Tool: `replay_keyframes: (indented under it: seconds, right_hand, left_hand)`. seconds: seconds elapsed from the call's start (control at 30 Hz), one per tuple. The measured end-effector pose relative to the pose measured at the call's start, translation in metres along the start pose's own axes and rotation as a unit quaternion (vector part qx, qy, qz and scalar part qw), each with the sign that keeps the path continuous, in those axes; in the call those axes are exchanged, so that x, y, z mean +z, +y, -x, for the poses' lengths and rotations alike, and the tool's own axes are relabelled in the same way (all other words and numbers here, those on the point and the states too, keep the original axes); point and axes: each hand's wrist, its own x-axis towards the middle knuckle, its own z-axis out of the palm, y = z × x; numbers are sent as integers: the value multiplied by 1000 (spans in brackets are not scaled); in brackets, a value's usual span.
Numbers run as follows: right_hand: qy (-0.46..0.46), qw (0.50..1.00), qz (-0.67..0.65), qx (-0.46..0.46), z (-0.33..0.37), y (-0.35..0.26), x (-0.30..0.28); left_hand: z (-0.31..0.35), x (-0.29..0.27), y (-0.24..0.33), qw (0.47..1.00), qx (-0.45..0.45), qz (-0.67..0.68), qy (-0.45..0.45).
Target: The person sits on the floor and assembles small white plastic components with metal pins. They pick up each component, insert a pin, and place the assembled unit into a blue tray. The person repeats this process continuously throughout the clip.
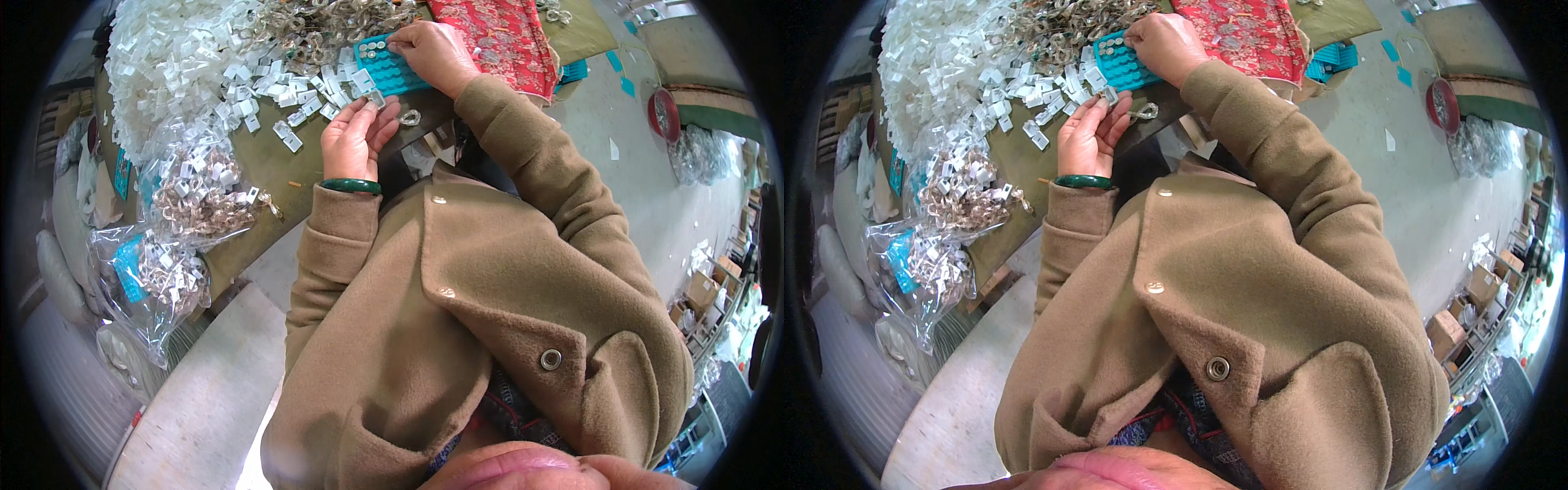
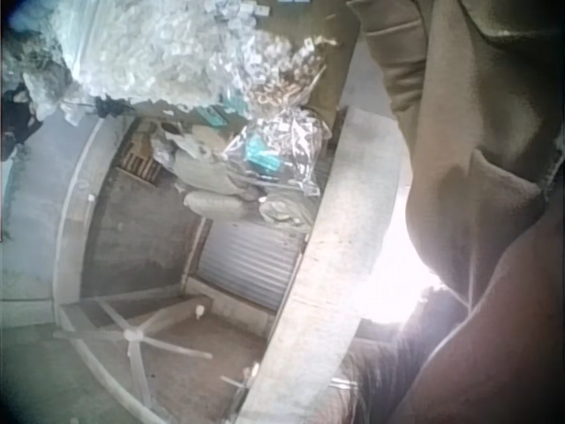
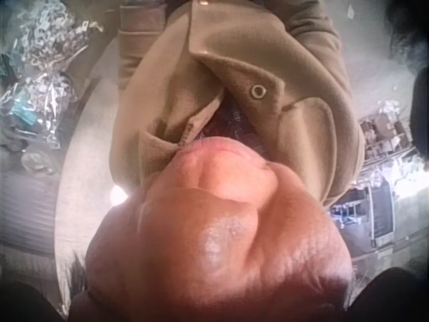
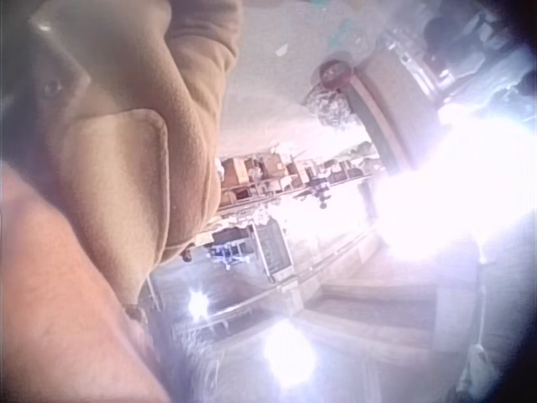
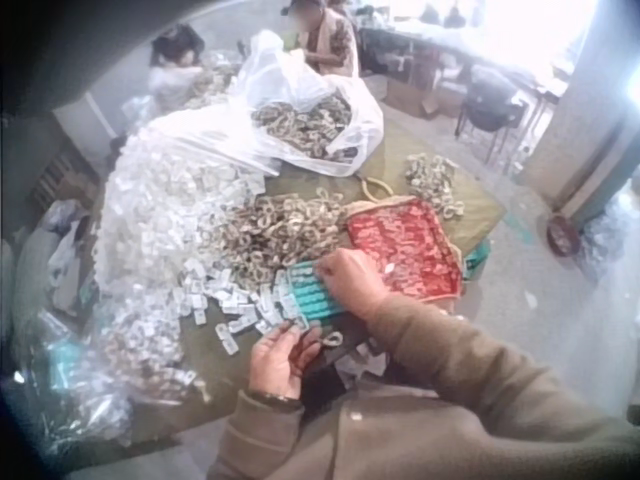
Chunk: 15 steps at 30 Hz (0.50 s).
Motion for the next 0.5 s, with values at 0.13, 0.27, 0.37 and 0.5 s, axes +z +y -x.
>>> replay_keyframes:
  seconds: [0.13,0.27,0.37,0.5]
  right_hand:
    - [1,997,38,-69,7,2,-3]
    - [4,988,94,-122,10,-2,-3]
    - [30,983,120,-133,9,-7,-10]
    - [-8,993,-79,-92,22,-16,-32]
  left_hand:
    - [-1,1,0,1000,-3,10,-1]
    - [-7,3,4,1000,-4,3,-6]
    - [-8,4,5,1000,-5,-2,-9]
    - [-4,7,5,1000,-7,-24,-11]
